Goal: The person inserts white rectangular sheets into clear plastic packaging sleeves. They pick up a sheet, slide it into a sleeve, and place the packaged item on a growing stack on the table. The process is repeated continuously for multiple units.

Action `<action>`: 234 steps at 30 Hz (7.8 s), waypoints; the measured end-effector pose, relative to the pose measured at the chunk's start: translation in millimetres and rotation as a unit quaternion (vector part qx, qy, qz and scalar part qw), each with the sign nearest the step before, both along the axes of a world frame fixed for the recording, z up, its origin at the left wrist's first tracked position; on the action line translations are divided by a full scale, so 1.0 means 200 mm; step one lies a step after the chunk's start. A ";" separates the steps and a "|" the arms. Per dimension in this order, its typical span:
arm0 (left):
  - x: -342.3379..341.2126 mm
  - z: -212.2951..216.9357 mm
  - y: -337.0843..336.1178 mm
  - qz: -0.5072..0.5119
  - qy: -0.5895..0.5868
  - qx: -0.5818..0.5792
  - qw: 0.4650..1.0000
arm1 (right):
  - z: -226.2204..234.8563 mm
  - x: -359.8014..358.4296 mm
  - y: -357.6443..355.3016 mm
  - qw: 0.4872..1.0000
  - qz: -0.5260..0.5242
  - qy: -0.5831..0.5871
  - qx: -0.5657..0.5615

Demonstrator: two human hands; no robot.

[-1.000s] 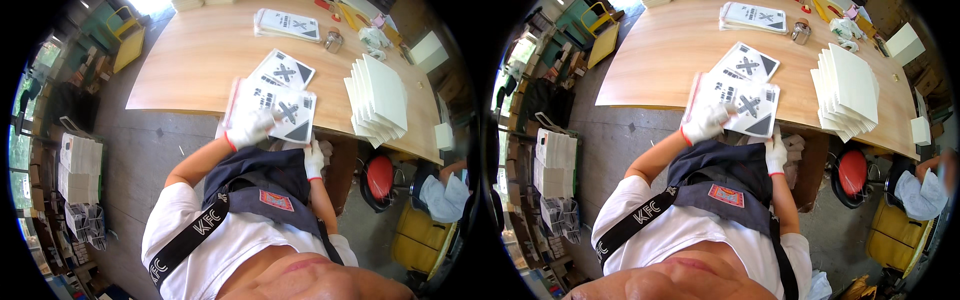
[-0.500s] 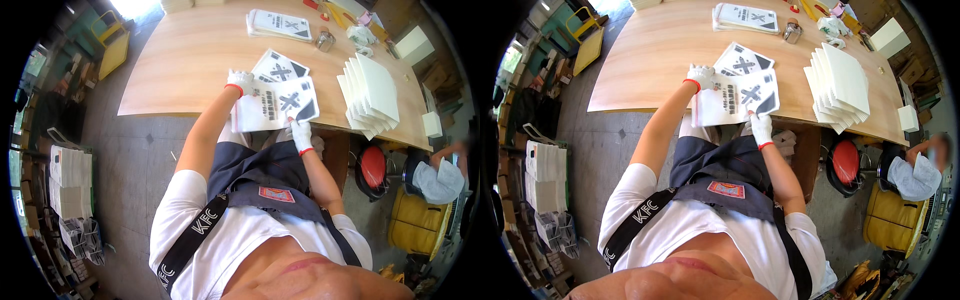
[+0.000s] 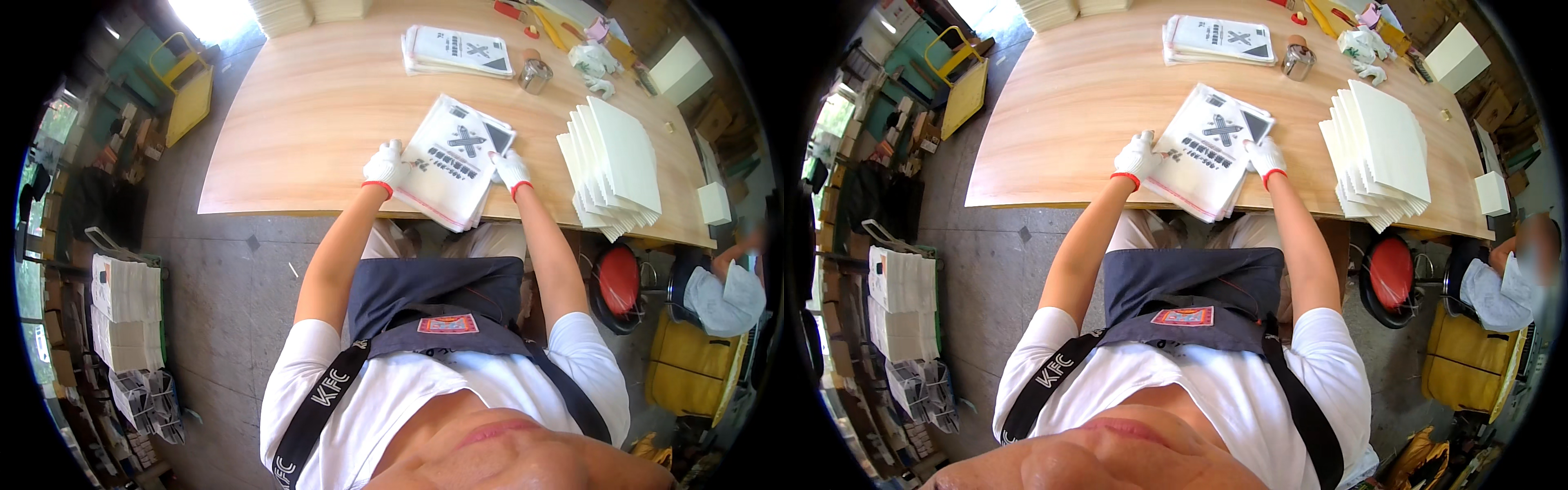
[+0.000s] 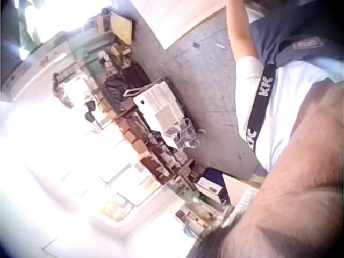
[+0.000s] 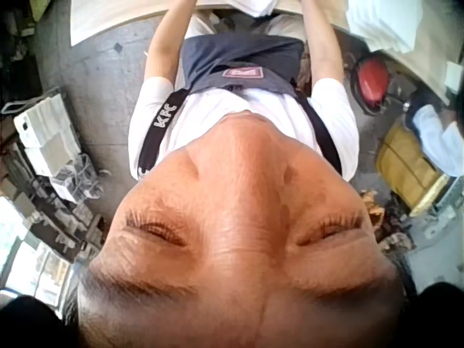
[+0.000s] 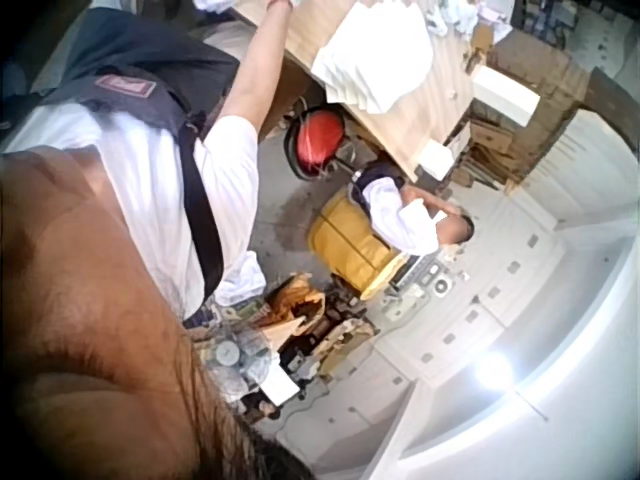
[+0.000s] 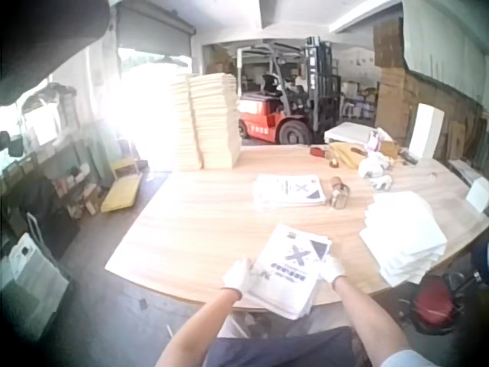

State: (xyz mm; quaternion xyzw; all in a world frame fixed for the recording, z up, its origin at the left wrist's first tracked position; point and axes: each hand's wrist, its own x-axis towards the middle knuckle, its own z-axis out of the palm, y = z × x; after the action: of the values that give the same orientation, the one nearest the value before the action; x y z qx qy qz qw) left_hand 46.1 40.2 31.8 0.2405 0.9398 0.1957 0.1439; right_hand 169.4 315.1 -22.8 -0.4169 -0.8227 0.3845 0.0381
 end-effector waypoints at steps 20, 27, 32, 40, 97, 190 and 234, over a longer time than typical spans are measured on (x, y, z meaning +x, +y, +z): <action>0.82 -0.28 -0.94 -0.233 0.178 0.038 0.955 | -0.18 1.15 -0.72 0.851 0.408 0.126 0.305; 0.84 -0.29 -0.91 -0.130 0.064 0.081 0.986 | 0.02 1.15 -0.69 0.950 0.236 0.195 -0.062; 0.97 -0.06 -0.94 -0.219 0.109 0.152 0.958 | 0.01 1.35 -0.59 0.937 0.228 0.059 -0.257; 1.07 -0.25 -1.08 -0.111 -0.317 0.113 0.935 | -0.25 1.23 -0.60 0.920 0.250 0.090 0.287; 0.33 -0.25 -0.73 -0.109 0.277 0.181 0.937 | 0.57 1.14 -0.18 0.932 0.231 0.274 -0.050; 0.41 0.06 0.01 -0.189 0.092 0.269 0.940 | 0.19 1.23 -0.76 0.671 -0.222 0.479 -0.520; 0.89 -0.75 -0.13 0.170 -0.585 0.459 0.647 | 0.06 0.73 -0.83 0.840 -0.007 0.214 -0.499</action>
State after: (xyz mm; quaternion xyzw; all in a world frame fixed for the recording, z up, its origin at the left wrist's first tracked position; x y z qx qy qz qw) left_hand 224.2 14.7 -117.3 -0.0528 0.4746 0.7234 0.4987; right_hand 316.3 149.8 -11.2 -0.2927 -0.4880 0.8223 0.0031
